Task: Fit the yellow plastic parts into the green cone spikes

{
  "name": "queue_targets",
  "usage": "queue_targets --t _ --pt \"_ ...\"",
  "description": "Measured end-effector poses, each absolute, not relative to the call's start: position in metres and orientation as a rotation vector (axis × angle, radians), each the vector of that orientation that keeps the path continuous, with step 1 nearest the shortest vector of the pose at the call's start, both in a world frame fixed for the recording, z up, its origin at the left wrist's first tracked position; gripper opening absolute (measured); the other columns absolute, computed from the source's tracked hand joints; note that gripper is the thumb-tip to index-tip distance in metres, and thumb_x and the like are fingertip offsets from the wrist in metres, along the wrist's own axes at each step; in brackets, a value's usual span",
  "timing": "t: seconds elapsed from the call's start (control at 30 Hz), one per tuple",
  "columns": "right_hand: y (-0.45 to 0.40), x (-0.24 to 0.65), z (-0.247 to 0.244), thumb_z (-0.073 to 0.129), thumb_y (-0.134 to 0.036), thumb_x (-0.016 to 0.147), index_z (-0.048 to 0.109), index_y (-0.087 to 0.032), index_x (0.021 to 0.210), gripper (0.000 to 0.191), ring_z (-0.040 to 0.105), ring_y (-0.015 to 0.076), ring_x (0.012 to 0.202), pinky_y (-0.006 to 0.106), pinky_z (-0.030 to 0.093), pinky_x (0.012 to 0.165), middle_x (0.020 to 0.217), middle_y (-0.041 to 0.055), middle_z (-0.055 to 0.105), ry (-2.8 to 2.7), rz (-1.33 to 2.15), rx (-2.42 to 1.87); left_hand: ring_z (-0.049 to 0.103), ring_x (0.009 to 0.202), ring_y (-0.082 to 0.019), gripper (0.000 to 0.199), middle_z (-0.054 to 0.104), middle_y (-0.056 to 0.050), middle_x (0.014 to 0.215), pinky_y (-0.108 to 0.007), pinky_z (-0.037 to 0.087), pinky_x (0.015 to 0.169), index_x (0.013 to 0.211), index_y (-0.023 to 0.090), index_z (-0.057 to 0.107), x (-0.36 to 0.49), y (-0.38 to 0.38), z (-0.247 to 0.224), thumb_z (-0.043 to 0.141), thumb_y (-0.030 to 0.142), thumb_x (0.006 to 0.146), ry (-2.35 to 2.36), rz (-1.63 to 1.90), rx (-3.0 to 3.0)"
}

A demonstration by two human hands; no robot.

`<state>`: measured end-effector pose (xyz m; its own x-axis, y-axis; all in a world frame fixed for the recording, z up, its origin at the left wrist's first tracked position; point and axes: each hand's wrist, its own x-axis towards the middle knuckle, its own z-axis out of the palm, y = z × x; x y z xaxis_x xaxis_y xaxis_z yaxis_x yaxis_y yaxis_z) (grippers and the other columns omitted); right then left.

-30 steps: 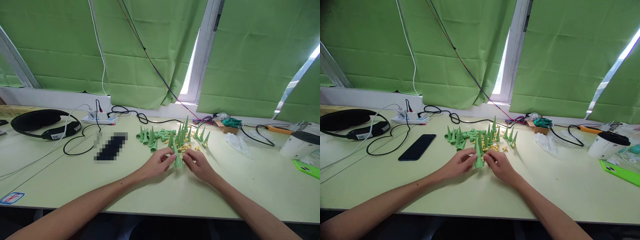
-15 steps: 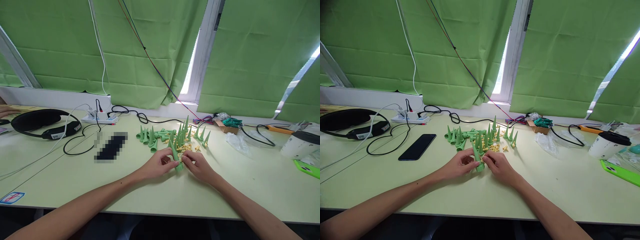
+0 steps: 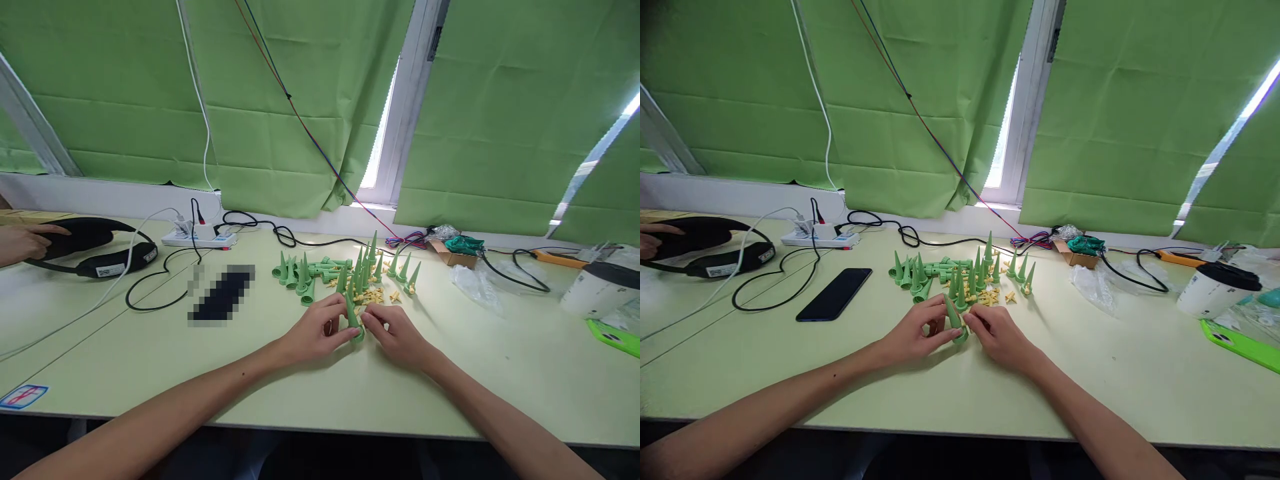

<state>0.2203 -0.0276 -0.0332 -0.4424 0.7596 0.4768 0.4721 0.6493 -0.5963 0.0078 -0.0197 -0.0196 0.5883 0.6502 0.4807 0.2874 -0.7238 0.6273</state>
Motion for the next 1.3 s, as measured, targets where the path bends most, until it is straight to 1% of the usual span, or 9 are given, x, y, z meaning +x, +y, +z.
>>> queue_targets --t 0.17,0.37,0.5,0.63,0.77,1.03,1.2,1.3 --pt "-0.0279 0.22 -0.0337 0.038 -0.037 0.102 0.028 -0.021 0.065 0.041 0.027 0.0108 0.053 0.027 0.024 0.053 0.057 -0.0054 0.031 -2.129 0.495 -0.953 0.043 0.059 -0.008 0.026 0.05 -0.002 0.083 -0.022 0.039 0.052 0.072 0.016 0.055 0.0061 -0.0193 -0.0216 0.062 0.032 0.091 0.694 1.009 2.403" --pt "-0.027 0.2198 -0.035 0.034 -0.037 0.103 0.025 -0.021 0.065 0.042 0.025 0.0107 0.053 0.028 0.023 0.053 0.057 -0.0058 0.026 -2.152 0.486 -0.958 0.039 0.052 -0.004 0.018 0.054 -0.006 0.102 -0.023 0.039 0.051 0.087 0.016 0.061 0.0042 -0.0184 -0.0256 0.057 0.032 0.094 0.66 0.969 2.472" --pt "-0.0274 0.2195 -0.0347 0.033 -0.036 0.103 0.024 -0.021 0.066 0.041 0.024 0.0106 0.053 0.028 0.022 0.054 0.057 -0.0059 0.024 -2.165 0.486 -0.965 0.039 0.051 -0.003 0.018 0.054 -0.006 0.104 -0.023 0.04 0.051 0.089 0.015 0.062 0.0039 -0.0178 -0.0278 0.058 0.032 0.093 0.664 0.984 2.491" --pt "-0.0281 0.2187 -0.0341 0.032 -0.034 0.103 0.023 -0.021 0.065 0.041 0.023 0.0106 0.052 0.028 0.021 0.053 0.056 -0.0059 0.022 -2.169 0.505 -0.978 0.041 0.051 -0.002 0.015 0.053 -0.005 0.105 -0.022 0.043 0.053 0.1 0.018 0.066 0.0028 -0.0169 -0.0288 0.058 0.029 0.093 0.659 0.974 2.503" --pt "-0.0282 0.2176 -0.0333 0.032 -0.033 0.102 0.023 -0.02 0.064 0.041 0.023 0.0105 0.052 0.028 0.021 0.054 0.056 -0.0058 0.023 -2.181 0.516 -0.987 0.042 0.053 -0.003 0.019 0.053 -0.006 0.105 -0.021 0.043 0.053 0.108 0.02 0.066 0.0012 -0.016 -0.0288 0.059 0.024 0.091 0.612 0.996 2.546" --pt "-0.0279 0.2182 -0.034 0.033 -0.032 0.101 0.021 -0.02 0.064 0.041 0.021 0.01 0.052 0.028 0.02 0.054 0.055 -0.0061 0.021 -2.182 0.527 -1.011 0.043 0.054 -0.003 0.02 0.054 -0.007 0.104 -0.02 0.044 0.054 0.106 0.019 0.068 0.0015 -0.0163 -0.0261 0.057 0.016 0.089 0.544 1.039 2.609" --pt "-0.0274 0.2184 -0.0358 0.033 -0.033 0.102 0.023 -0.02 0.064 0.041 0.023 0.0102 0.052 0.027 0.022 0.054 0.055 -0.006 0.024 -2.154 0.507 -1.006 0.044 0.054 -0.003 0.022 0.053 -0.006 0.107 -0.02 0.046 0.054 0.107 0.02 0.065 0.001 -0.0162 -0.0273 0.058 0.015 0.088 0.589 1.046 2.572" --pt "-0.0272 0.2185 -0.0356 0.033 -0.034 0.102 0.027 -0.02 0.064 0.041 0.027 0.0104 0.052 0.028 0.023 0.055 0.054 -0.0058 0.029 -2.114 0.497 -1.012 0.046 0.055 -0.003 0.022 0.052 -0.005 0.109 -0.02 0.046 0.055 0.109 0.021 0.062 0.0012 -0.0168 -0.0268 0.059 0.016 0.088 0.636 1.048 2.523"
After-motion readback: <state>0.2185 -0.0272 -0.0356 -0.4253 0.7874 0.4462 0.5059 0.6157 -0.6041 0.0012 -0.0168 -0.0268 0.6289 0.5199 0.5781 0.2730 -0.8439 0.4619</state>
